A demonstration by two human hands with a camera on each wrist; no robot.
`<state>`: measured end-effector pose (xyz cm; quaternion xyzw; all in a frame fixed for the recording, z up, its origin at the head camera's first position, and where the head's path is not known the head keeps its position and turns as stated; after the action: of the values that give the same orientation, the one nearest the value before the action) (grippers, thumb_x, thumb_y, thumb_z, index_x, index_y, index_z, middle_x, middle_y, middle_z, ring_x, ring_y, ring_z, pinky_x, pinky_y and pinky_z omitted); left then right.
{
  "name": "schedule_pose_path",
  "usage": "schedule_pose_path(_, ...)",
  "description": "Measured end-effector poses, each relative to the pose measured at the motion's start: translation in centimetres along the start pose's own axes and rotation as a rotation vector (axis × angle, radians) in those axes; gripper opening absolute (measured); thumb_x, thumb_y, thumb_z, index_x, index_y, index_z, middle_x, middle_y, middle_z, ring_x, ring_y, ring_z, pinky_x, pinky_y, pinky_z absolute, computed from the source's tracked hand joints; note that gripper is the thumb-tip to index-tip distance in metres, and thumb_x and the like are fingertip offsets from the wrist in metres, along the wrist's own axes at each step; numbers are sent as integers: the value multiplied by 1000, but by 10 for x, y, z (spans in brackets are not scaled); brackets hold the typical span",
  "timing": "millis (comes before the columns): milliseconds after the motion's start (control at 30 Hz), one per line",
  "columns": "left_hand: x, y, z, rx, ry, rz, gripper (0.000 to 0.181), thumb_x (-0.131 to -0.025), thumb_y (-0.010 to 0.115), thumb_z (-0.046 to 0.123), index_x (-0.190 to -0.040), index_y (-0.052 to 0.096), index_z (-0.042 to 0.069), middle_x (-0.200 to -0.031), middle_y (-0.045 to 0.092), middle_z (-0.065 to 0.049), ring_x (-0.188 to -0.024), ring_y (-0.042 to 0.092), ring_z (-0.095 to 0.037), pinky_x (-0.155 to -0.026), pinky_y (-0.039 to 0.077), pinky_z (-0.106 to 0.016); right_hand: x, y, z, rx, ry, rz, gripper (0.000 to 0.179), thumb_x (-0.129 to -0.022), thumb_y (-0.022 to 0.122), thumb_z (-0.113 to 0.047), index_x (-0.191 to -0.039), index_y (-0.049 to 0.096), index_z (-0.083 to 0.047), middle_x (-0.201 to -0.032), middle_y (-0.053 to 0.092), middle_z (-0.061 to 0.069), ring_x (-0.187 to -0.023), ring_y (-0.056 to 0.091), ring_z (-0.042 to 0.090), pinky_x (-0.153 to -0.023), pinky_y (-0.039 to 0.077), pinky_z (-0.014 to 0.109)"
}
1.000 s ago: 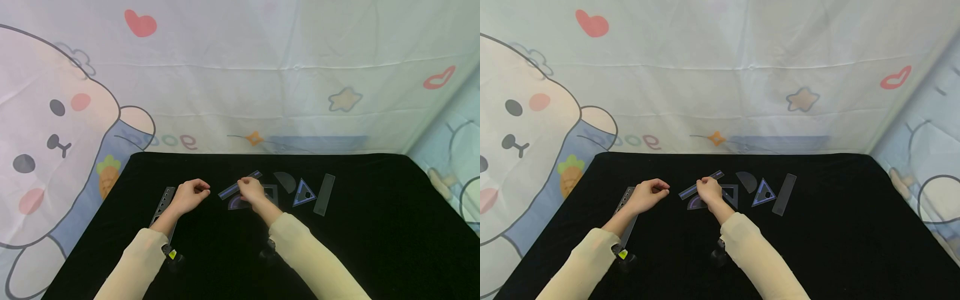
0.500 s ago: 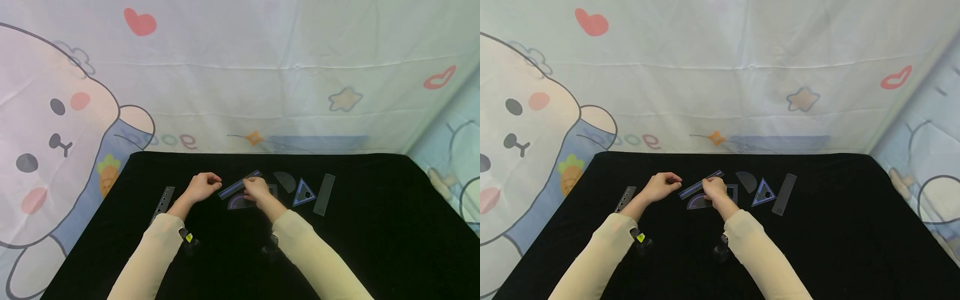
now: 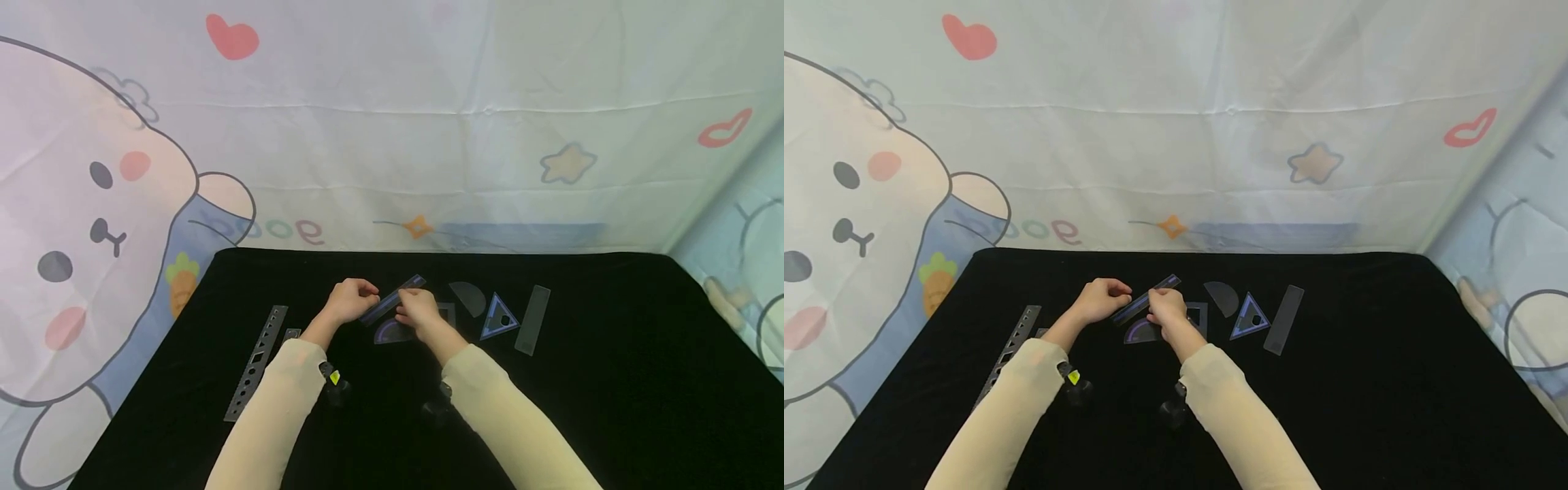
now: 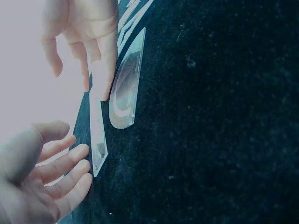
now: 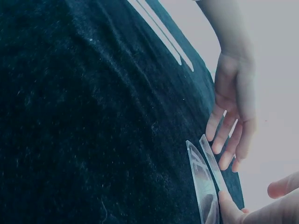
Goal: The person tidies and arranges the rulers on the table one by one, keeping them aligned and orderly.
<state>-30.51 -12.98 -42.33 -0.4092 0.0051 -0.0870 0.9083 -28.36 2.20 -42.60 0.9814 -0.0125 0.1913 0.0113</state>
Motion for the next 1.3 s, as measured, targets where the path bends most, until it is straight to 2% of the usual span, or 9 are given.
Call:
schedule_pose_path(300,-6,3,2,64,-45,-1,22,-87,61,20,-103,67,7,-95,68,-7,-79,62,-17,-69,53,-29,0,5,0,-73,-1,19,44,-95,46,-14,-134,38,5,-127,47,23,-113,52,32,-89,50,34)
schedule_pose_path(500,-7,6,6,118,-99,-33,24,-86,62,20,-104,66,6,-94,68,-8,-76,62,-15,-65,53,-26,1,9,0,-95,1,18,45,-96,44,-14,-136,36,5,-129,46,24,-115,50,32,-90,50,35)
schedule_pose_path(800,-8,11,5,193,-185,-27,30,-84,64,17,-111,63,5,-96,67,-10,-79,65,-17,-69,56,-29,1,12,1,-136,5,7,46,-95,45,-13,-136,35,4,-131,43,25,-119,47,34,-91,50,37)
schedule_pose_path(1100,-5,15,4,213,-191,24,30,-80,67,11,-109,65,3,-91,68,-10,-76,65,-17,-68,56,-29,-1,12,4,-144,8,-34,48,-95,45,-13,-138,33,2,-132,41,24,-120,46,33,-89,51,36)
schedule_pose_path(1300,-4,15,1,233,-196,19,28,-80,67,8,-107,66,5,-84,65,-7,-73,62,-15,-66,56,-28,0,12,4,-145,14,-45,48,-95,45,-14,-139,33,1,-130,43,23,-118,48,32,-87,52,35)
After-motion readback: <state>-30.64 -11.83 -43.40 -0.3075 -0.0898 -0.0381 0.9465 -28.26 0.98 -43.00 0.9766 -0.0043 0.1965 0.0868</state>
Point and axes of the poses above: each hand's wrist, its own x-axis away from the middle knuckle, its own y-axis out of the palm, z = x × y, the point moved 1 cm from there along -x, towards the middle knuckle
